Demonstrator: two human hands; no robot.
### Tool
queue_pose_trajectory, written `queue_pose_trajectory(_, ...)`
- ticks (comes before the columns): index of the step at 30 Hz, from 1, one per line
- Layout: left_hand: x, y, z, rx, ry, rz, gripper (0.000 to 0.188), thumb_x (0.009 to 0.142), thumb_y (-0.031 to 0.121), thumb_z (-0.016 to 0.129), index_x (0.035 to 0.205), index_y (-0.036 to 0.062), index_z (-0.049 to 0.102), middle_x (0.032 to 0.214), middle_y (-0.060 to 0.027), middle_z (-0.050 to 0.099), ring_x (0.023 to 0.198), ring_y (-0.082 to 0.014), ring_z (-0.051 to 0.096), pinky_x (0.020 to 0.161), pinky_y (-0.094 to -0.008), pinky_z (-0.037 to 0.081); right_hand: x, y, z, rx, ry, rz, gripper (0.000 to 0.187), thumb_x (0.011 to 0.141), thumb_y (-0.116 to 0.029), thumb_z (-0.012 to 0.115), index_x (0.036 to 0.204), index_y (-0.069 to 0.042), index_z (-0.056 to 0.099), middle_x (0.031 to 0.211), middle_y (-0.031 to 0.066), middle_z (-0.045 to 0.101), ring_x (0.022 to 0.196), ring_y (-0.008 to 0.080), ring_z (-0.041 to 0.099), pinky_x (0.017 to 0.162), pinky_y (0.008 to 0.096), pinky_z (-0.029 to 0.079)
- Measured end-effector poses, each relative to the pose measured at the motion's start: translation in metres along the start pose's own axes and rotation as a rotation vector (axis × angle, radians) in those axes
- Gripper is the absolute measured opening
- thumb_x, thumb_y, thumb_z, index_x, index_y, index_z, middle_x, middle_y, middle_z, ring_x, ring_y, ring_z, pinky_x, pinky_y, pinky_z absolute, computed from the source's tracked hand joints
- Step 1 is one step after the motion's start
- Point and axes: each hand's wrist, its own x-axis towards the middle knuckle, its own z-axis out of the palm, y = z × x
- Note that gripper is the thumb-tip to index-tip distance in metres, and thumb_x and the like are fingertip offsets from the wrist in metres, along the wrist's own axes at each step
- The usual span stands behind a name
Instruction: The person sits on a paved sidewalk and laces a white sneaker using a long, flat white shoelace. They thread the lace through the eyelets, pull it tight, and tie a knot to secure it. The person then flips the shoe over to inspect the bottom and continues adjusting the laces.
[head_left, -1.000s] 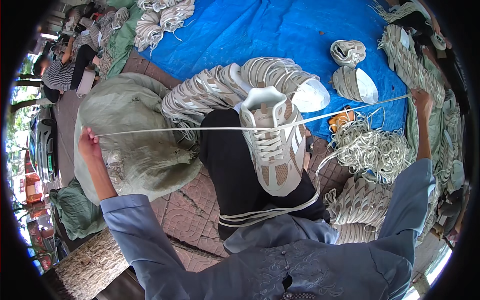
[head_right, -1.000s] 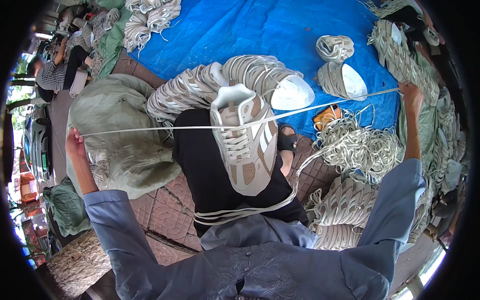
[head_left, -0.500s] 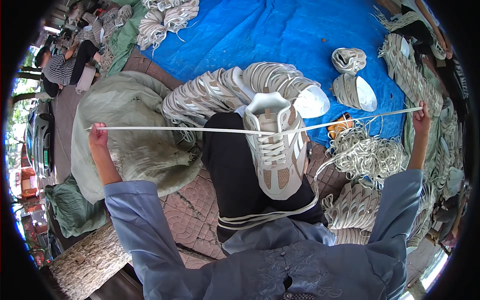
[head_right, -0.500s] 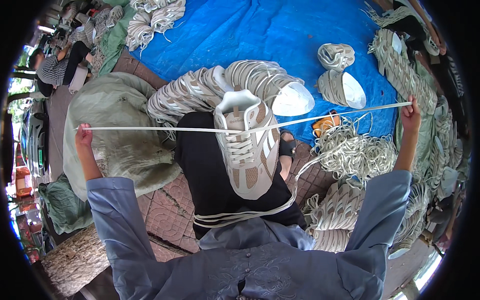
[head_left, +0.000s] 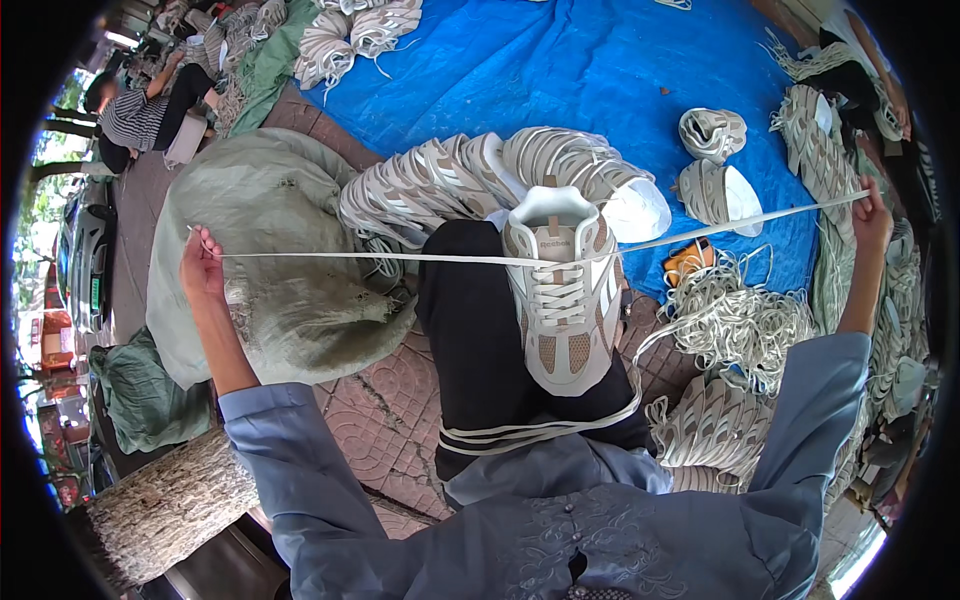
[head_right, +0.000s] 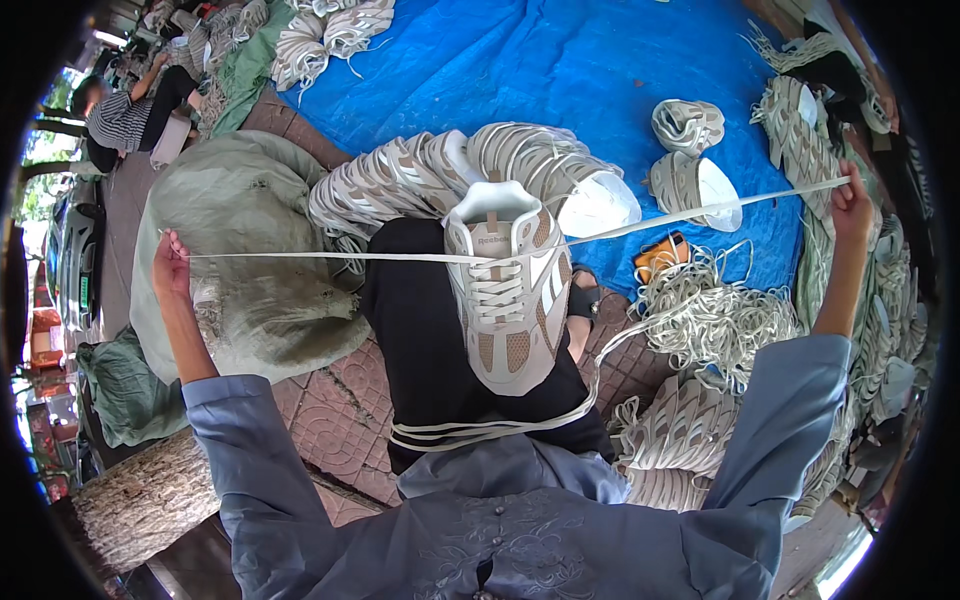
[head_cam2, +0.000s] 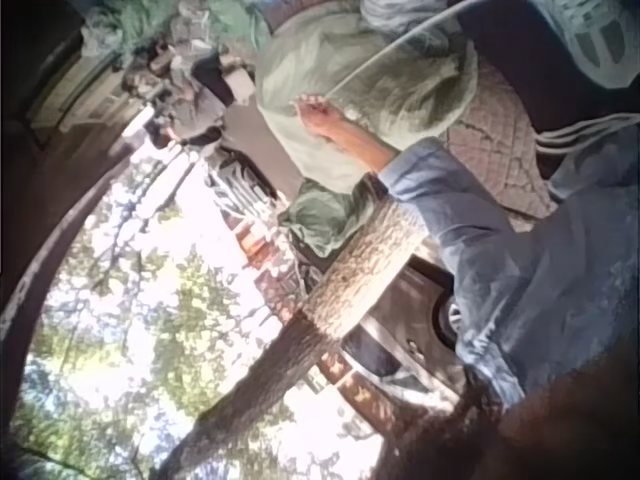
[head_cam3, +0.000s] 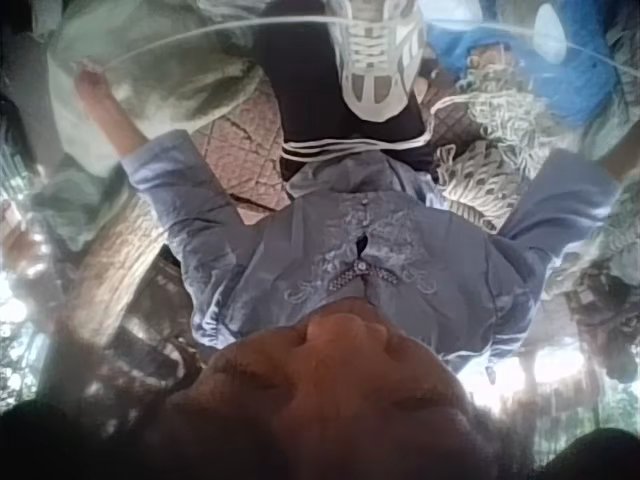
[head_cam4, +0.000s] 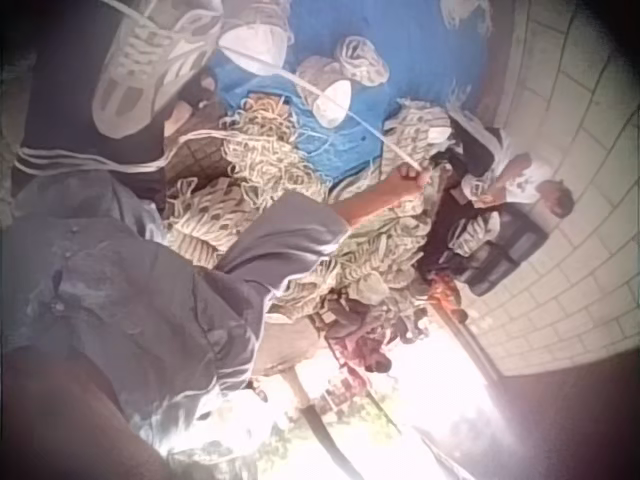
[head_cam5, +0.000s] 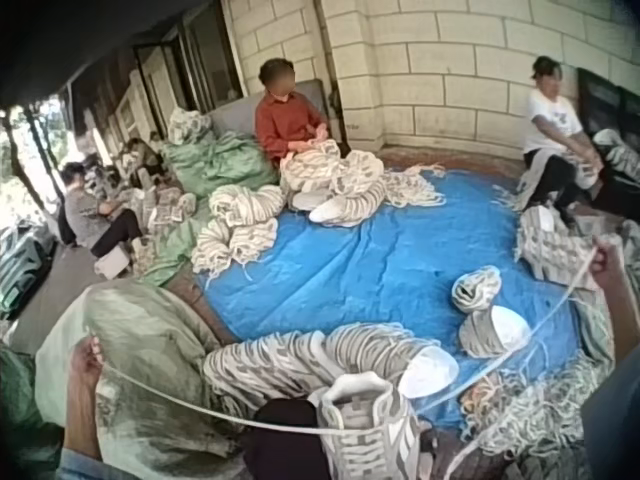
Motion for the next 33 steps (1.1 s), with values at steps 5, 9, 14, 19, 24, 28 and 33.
queue_pose_trajectory(5,-0.008,-0.001,-0.016,-0.091,-0.089,-0.049,0.011,0.083,0.010,0.052,0.090,0.0014,0.054,0.075,-0.0033,0.057,0.060,-0.0101,0.050,0.054,-0.0233,0.041,-0.006,-0.050,0.068,0.431,-0.694,0.156,0.027,0.089,-0.006,0.037,0.112,0.006,0.042,0.110,0.0149,0.052,0.055,0.0076,0.041,0.046,0.0179,0.033)
queue_pose_trajectory(9,-0.013,0.003,-0.019,-0.112,0.046,-0.032,0.011,0.082,0.009,0.053,0.089,0.0010,0.054,0.075,-0.0033,0.057,0.062,-0.0107,0.051,0.057,-0.0243,0.043,-0.002,-0.051,0.104,0.103,-0.155,-0.183,0.033,0.089,-0.004,0.035,0.119,0.010,0.034,0.116,0.0190,0.047,0.086,0.0186,0.055,0.072,0.0240,0.044)
queue_pose_trajectory(14,0.003,0.003,-0.035,-0.212,0.226,0.007,0.010,0.081,0.010,0.055,0.086,0.0014,0.055,0.074,-0.0031,0.057,0.063,-0.0110,0.053,0.059,-0.0252,0.044,-0.023,0.009,0.154,-0.569,-0.043,-0.355,0.033,0.084,-0.008,0.046,0.112,0.009,0.045,0.103,0.0160,0.054,0.095,0.0219,0.055,0.076,0.0260,0.045)
queue_pose_trajectory(19,-0.034,-0.017,0.022,0.147,0.023,0.096,0.009,0.080,0.007,0.054,0.085,0.0000,0.055,0.070,-0.0049,0.056,0.060,-0.0114,0.055,0.051,-0.0240,0.046,-0.055,0.091,0.159,-1.362,-0.081,-0.232,0.020,0.073,-0.008,0.050,0.083,0.004,0.061,0.061,0.0062,0.058,0.051,0.0090,0.054,0.044,0.0220,0.040)
queue_pose_trajectory(24,-0.145,-0.087,0.165,0.556,-0.353,0.179,0.009,0.079,0.003,0.052,0.083,0.0008,0.060,0.071,-0.0030,0.058,0.062,-0.0077,0.055,0.055,-0.0202,0.043,-0.163,0.157,0.264,-0.590,-0.432,0.139,0.028,0.068,0.002,0.053,0.096,0.004,0.058,0.076,0.0084,0.061,0.067,0.0150,0.060,0.058,0.0224,0.045)
queue_pose_trajectory(28,-0.207,-0.119,0.222,0.797,-0.597,0.598,0.005,0.070,0.004,0.059,0.075,0.0041,0.057,0.067,-0.0102,0.056,0.066,-0.0268,0.054,0.059,-0.0332,0.044,-0.228,0.177,0.305,-0.391,-0.577,0.288,0.024,0.066,0.004,0.058,0.090,0.004,0.059,0.074,0.0092,0.061,0.065,0.0146,0.059,0.056,0.0221,0.045)
queue_pose_trajectory(33,-0.220,-0.147,0.234,0.922,-0.711,0.796,0.005,0.064,0.001,0.058,0.066,0.0038,0.054,0.062,-0.0086,0.053,0.066,-0.0249,0.052,0.062,-0.0347,0.040,-0.261,0.193,0.330,-0.600,-0.634,0.399,0.011,0.067,0.000,0.061,0.077,0.001,0.063,0.067,0.0050,0.061,0.059,0.0108,0.057,0.049,0.0215,0.042)
